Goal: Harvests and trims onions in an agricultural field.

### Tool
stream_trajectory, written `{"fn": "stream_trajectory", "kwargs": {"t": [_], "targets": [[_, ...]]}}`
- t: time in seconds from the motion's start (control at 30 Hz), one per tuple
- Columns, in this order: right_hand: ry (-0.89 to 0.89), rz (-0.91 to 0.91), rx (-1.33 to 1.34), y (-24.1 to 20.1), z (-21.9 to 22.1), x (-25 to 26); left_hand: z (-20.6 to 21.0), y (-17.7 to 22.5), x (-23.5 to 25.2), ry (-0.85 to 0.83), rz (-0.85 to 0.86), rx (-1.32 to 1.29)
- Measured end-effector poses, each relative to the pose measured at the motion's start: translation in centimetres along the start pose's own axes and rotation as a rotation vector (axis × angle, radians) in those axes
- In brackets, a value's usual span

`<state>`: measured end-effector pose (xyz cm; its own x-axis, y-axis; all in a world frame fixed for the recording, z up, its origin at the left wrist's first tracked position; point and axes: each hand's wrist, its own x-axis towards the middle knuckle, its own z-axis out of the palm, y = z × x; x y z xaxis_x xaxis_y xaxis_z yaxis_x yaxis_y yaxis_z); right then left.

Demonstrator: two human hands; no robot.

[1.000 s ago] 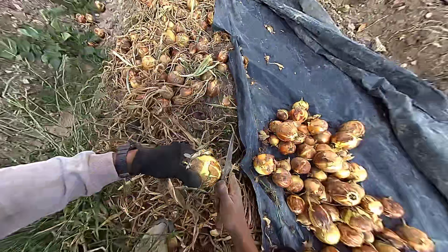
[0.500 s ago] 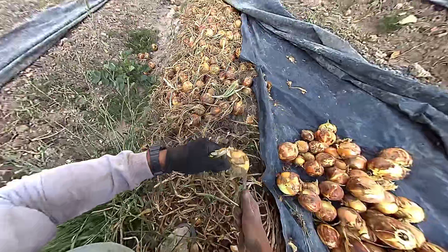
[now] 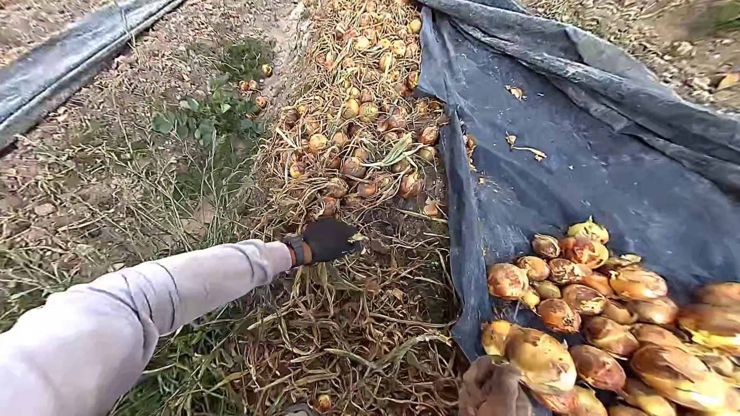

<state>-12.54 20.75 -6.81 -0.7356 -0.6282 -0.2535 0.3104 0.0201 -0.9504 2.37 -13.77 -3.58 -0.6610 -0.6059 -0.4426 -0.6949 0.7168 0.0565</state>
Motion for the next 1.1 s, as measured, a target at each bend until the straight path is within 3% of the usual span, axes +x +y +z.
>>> {"fn": "stream_trajectory", "kwargs": {"t": [0.1, 0.2, 0.27, 0.37, 0.5, 0.6, 0.7, 0.77, 0.83, 0.97, 1.0, 1.07, 1.1], "targets": [[-0.04, -0.017, 0.1, -1.0, -2.9, 1.4, -1.0, -5.9, 5.5, 0.116, -0.265, -0.016], [-0.103, 0.093, 0.029, 1.1, -1.1, 0.6, -0.1, -9.5, 8.9, -0.008, -0.444, -0.15], [-0.164, 0.13, -0.068, 2.4, 0.5, -0.2, 1.3, -9.9, 9.3, -0.044, -0.439, -0.201], [-0.233, 0.167, -0.131, 3.6, 1.8, -0.9, 1.8, -7.8, 6.8, -0.006, -0.271, -0.256], [-0.26, 0.282, -0.318, 3.5, 3.3, -1.7, 1.8, -0.5, 0.0, -0.047, 0.118, -0.51], [-0.264, 0.313, -0.394, 2.3, 4.3, -2.0, 0.7, 5.2, -5.1, -0.194, 0.2, -0.718], [-0.234, 0.191, -0.368, 1.0, 4.6, -2.5, -0.9, 8.3, -8.7, -0.332, 0.263, -0.684], [-0.231, 0.034, -0.329, 0.4, 4.6, -2.9, -2.3, 9.2, -10.3, -0.424, 0.338, -0.616], [-0.279, -0.127, -0.295, 0.0, 4.3, -3.2, -3.9, 9.8, -11.8, -0.527, 0.301, -0.668], [-0.403, -0.175, -0.24, -1.1, 4.0, -3.8, -6.5, 10.3, -14.1, -0.66, 0.153, -0.609], [-0.428, -0.143, -0.223, -1.3, 4.0, -4.1, -6.2, 9.8, -14.3, -0.642, 0.179, -0.605], [-0.458, -0.067, -0.177, -1.4, 4.0, -4.6, -2.6, 6.9, -13.6, -0.446, 0.476, -0.68], [-0.463, -0.039, -0.179, -1.3, 4.0, -4.7, -1.7, 6.3, -13.2, -0.359, 0.543, -0.64]]}}
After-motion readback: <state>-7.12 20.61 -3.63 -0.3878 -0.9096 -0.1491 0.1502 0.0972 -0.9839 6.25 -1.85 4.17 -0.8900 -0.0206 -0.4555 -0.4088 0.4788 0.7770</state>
